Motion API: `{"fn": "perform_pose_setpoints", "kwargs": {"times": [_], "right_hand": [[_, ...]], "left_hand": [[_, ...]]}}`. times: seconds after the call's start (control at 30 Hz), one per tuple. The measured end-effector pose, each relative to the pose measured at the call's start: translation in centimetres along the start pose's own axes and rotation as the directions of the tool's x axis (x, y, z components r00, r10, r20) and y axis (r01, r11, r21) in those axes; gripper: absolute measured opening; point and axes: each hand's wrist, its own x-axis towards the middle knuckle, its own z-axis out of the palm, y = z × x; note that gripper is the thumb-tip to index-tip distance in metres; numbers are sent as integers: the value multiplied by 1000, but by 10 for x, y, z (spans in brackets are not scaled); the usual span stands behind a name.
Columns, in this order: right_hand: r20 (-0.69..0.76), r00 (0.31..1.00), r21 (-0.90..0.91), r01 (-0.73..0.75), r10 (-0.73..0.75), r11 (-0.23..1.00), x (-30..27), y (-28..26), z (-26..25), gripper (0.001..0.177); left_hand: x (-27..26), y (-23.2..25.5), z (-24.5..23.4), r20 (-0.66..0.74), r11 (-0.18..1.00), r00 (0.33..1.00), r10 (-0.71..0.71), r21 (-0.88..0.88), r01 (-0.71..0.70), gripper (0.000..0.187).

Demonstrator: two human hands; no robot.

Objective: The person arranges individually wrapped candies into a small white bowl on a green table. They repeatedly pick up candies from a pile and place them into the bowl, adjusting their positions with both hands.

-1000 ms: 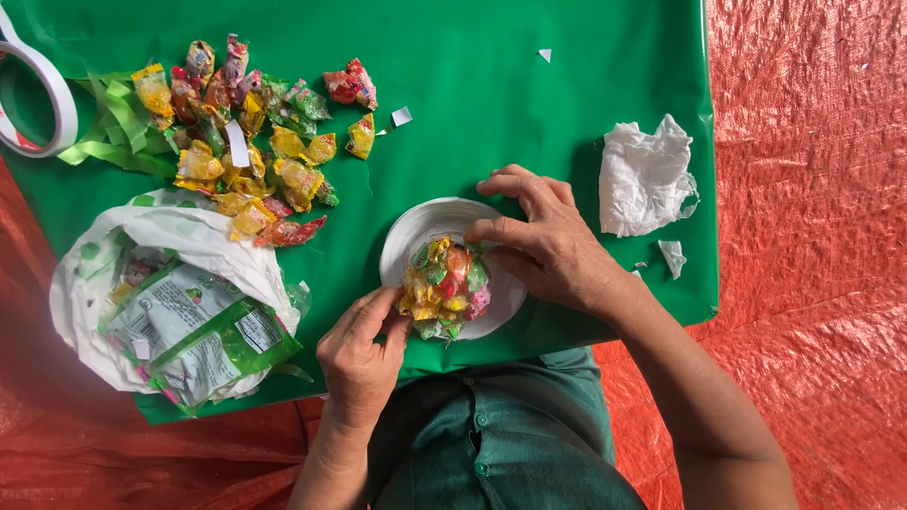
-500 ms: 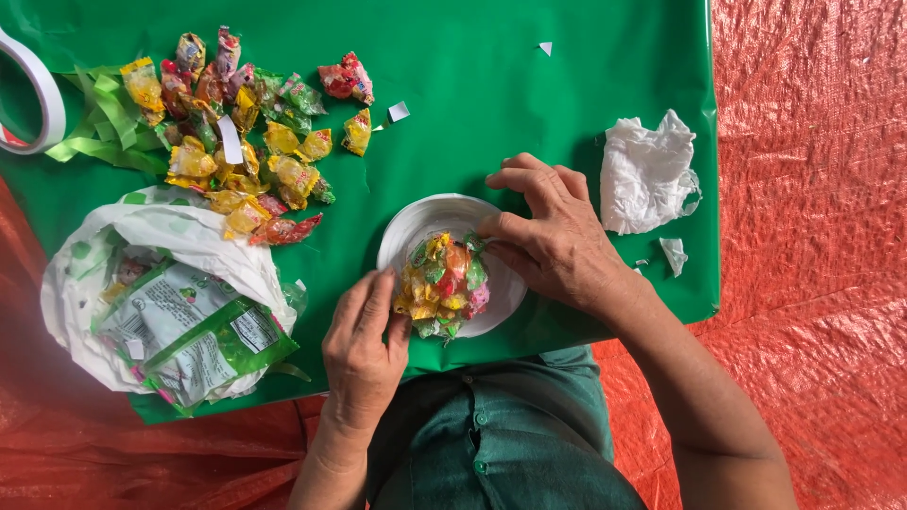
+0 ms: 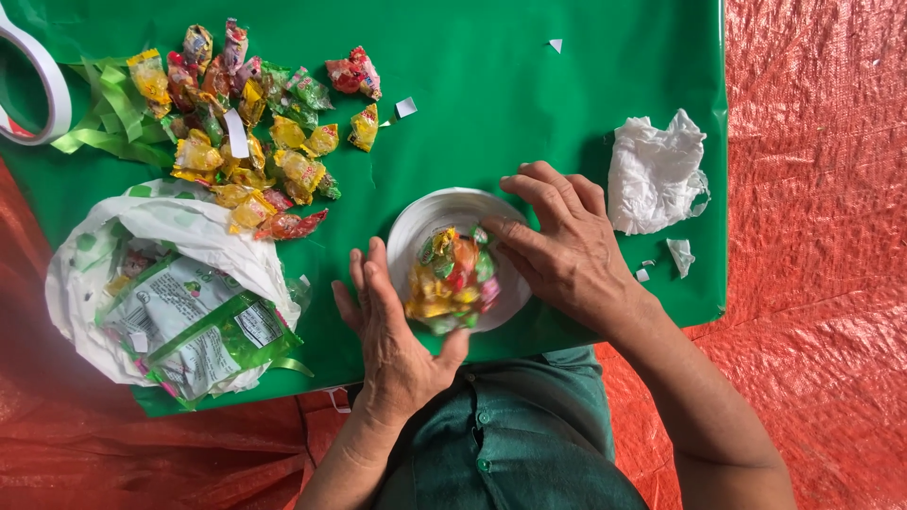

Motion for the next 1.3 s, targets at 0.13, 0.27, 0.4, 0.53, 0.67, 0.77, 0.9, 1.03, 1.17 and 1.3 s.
{"fn": "perform_pose_setpoints", "kwargs": {"times": [0.13, 0.27, 0.4, 0.53, 0.67, 0.77, 0.9, 1.03, 1.17, 1.3], "right_hand": [[-1, 1000, -78, -24, 24, 997, -4, -5, 2, 30], [28, 999, -83, -36, 38, 996, -6, -8, 3, 37], [19, 1000, -82, -24, 25, 996, -7, -9, 5, 32], [42, 999, -80, -31, 34, 996, -10, -10, 8, 37], [55, 998, -64, -28, 32, 998, -13, -9, 13, 39], [72, 997, -55, -23, 27, 998, -13, -9, 14, 39], [78, 997, -64, -10, 15, 998, -9, -10, 10, 34], [66, 998, -70, 5, -1, 998, -8, -8, 10, 33], [81, 997, 27, -22, 19, 999, -8, -5, 9, 38], [67, 997, 124, -54, 46, 991, -8, 0, 1, 37]], "left_hand": [[3, -3, 7, 39, 999, 999, -10, 34, 8, 131], [4, -6, 15, 20, 998, 1000, -4, 64, 2, 138], [21, 1, 9, 167, 994, 980, -111, 14, 110, 144], [22, -3, 11, 156, 999, 987, -45, 28, 41, 135], [21, -4, 12, 137, 1000, 991, -9, 1, 9, 125], [21, -5, 14, 124, 1000, 992, -3, 17, 1, 120], [21, -6, 15, 119, 999, 993, 13, 47, -19, 120], [22, -6, 14, 119, 999, 993, 8, 50, -14, 122], [21, -8, 10, 115, 1000, 993, 24, -13, -22, 137], [20, -9, 5, 83, 996, 995, 47, -84, -40, 147]]}}
